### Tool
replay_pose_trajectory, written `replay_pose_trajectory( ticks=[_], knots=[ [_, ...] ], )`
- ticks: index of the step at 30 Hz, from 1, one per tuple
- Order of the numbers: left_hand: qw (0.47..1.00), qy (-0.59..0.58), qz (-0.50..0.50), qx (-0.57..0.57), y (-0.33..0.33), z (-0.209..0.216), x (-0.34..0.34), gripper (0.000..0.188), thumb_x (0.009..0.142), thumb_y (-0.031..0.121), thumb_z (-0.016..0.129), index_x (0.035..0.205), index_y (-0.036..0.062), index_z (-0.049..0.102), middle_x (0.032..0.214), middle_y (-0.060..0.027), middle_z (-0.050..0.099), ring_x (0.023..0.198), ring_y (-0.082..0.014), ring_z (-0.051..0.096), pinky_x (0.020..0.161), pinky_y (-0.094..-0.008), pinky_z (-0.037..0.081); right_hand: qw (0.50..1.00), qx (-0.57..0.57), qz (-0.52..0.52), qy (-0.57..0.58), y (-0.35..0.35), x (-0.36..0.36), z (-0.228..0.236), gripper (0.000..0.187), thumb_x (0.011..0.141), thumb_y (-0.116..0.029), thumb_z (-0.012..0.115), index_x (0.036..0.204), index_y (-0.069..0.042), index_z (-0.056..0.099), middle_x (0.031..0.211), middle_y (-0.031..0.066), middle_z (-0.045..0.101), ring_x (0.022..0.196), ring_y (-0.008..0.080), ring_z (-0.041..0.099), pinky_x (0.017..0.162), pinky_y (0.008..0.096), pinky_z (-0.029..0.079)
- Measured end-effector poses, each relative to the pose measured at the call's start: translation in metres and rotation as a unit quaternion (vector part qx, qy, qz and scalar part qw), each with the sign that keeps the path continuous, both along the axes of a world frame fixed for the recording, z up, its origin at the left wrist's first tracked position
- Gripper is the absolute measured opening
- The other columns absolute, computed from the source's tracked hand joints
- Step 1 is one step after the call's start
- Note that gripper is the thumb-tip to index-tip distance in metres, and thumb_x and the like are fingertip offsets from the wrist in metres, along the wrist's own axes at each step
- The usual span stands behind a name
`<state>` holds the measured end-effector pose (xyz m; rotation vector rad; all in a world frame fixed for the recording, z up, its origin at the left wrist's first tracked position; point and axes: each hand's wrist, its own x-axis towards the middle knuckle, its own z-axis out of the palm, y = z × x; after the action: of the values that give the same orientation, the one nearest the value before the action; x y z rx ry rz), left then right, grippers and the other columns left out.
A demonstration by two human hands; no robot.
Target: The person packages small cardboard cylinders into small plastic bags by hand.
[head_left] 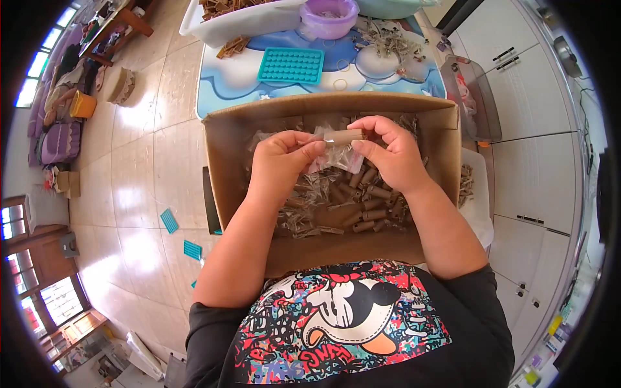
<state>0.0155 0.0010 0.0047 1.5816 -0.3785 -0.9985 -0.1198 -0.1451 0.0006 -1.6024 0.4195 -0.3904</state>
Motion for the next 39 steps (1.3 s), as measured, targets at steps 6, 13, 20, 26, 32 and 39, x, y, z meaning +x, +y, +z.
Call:
replay_pose_trajectory(
  ticks=[6,13,20,26,32,39],
  knots=[
    [0.982,0.177,-0.066,-0.029,0.003,0.005,0.003,0.026,0.081,0.012,0.062,0.101,-0.0042,0.058,0.086,-0.0082,0.063,0.074,-0.0132,0.061,0.068,-0.0249,0.051,0.99,0.116,0.081,0.016,-0.012,-0.002,0.0,0.02,0.08,-0.003,0.06,0.1,-0.002,0.059,0.088,-0.0001,0.057,0.077,0.0066,0.052,0.069,0.0221,0.043],
    [0.963,0.226,-0.139,-0.038,0.003,-0.002,0.004,0.03,0.082,0.016,0.062,0.104,-0.0036,0.057,0.096,-0.0056,0.06,0.079,-0.0125,0.059,0.073,-0.0267,0.05,0.994,0.039,0.101,0.017,0.002,0.001,-0.006,0.02,0.081,-0.004,0.059,0.101,0.0,0.059,0.087,0.0021,0.056,0.081,0.0085,0.052,0.07,0.0244,0.044],
    [0.974,0.169,-0.151,0.0,0.0,-0.004,0.002,0.032,0.082,0.019,0.063,0.106,-0.0026,0.057,0.089,-0.0025,0.06,0.073,-0.0098,0.058,0.07,-0.0238,0.048,0.999,-0.033,0.031,-0.002,0.004,0.001,0.004,0.019,0.078,-0.004,0.062,0.096,0.0,0.059,0.087,0.0048,0.057,0.081,0.0112,0.054,0.07,0.0256,0.044],
    [0.978,0.132,-0.159,0.01,-0.003,0.0,0.002,0.039,0.081,0.021,0.064,0.11,-0.0033,0.055,0.09,-0.0029,0.061,0.074,-0.0121,0.059,0.071,-0.0218,0.047,0.972,-0.186,0.138,0.03,0.002,0.003,0.006,0.018,0.074,-0.003,0.065,0.091,-0.001,0.059,0.087,0.006,0.058,0.079,0.0135,0.055,0.068,0.0267,0.045],
    [0.959,0.215,-0.185,0.003,0.007,-0.005,0.011,0.037,0.082,0.021,0.062,0.109,-0.0048,0.056,0.094,-0.0068,0.061,0.082,-0.0183,0.061,0.075,-0.0287,0.049,0.994,-0.089,0.068,0.015,0.002,0.001,0.003,0.018,0.072,-0.004,0.067,0.089,-0.002,0.059,0.083,0.0042,0.058,0.077,0.0125,0.054,0.066,0.0259,0.044],
    [0.967,0.213,-0.135,-0.045,0.002,-0.006,0.005,0.031,0.083,0.019,0.061,0.103,-0.0039,0.059,0.091,-0.0062,0.062,0.079,-0.0164,0.061,0.07,-0.0282,0.05,0.995,-0.096,-0.016,-0.006,0.012,0.003,-0.006,0.014,0.075,-0.012,0.068,0.083,-0.003,0.062,0.08,0.0036,0.057,0.075,0.0141,0.053,0.067,0.026,0.043]
  ],
)
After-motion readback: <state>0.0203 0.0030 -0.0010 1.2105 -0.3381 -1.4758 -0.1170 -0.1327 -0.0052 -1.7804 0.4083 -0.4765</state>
